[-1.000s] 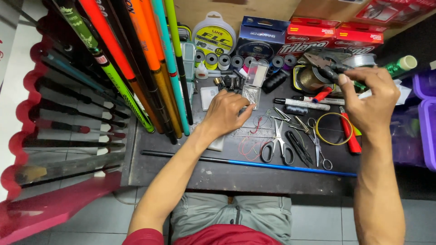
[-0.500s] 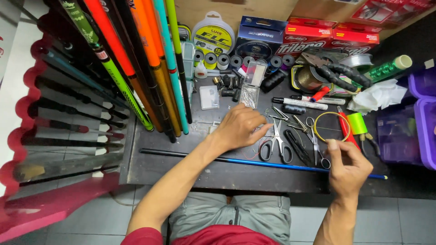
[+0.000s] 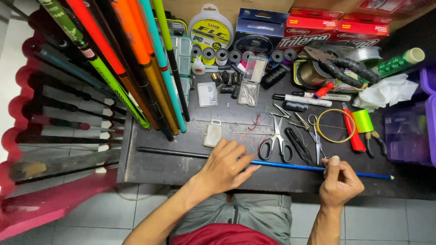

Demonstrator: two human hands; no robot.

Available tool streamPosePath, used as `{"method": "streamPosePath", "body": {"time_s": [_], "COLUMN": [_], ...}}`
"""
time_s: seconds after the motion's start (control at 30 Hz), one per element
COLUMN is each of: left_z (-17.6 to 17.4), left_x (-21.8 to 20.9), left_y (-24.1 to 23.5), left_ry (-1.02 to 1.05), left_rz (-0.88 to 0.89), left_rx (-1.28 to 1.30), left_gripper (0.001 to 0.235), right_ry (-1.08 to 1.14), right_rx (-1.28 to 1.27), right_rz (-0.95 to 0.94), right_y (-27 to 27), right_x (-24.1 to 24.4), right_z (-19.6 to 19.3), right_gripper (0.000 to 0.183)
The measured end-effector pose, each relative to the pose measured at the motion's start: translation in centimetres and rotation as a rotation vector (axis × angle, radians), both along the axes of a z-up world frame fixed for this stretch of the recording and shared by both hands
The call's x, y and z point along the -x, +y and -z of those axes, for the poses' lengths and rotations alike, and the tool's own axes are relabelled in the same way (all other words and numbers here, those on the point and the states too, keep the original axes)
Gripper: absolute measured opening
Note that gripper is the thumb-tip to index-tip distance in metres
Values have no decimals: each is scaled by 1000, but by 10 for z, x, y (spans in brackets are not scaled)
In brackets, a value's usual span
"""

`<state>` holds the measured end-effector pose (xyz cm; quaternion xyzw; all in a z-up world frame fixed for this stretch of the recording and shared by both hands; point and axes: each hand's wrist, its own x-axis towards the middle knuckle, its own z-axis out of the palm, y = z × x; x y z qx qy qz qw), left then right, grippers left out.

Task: The person uses pliers to cut and manipulate a thin wire or fishing line, attaching small components to it. They repeatedly pick up and place down tools and small parts on a cluttered workbench. Finally, they pick up a blue fishing rod and inspect it.

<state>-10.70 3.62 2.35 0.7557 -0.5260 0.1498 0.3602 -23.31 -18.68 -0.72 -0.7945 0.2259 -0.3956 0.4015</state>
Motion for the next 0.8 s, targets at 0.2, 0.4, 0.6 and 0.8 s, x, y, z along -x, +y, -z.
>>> {"method": "streamPosePath", "body": {"time_s": [0.2, 0.4, 0.6, 0.8], "left_z": [-9, 21, 14, 19], "left_x": [8, 5, 3, 4], "left_y": [23, 45, 48, 52], "left_ry": [79, 145, 180, 336], "left_rz": [-98, -323, -456, -517], "left_rx": [112, 325, 475, 525], "left_gripper": [14, 13, 3, 16], "right_ry": [-14, 81, 443, 816], "right_rx": [13, 106, 94, 139], "right_rz": [-23, -182, -419, -436], "right_y": [9, 11, 35, 48], "right_x": [-6, -36, -96, -135], "right_z": [-8, -29, -52, -56], "right_gripper": [40, 16, 13, 29]}}
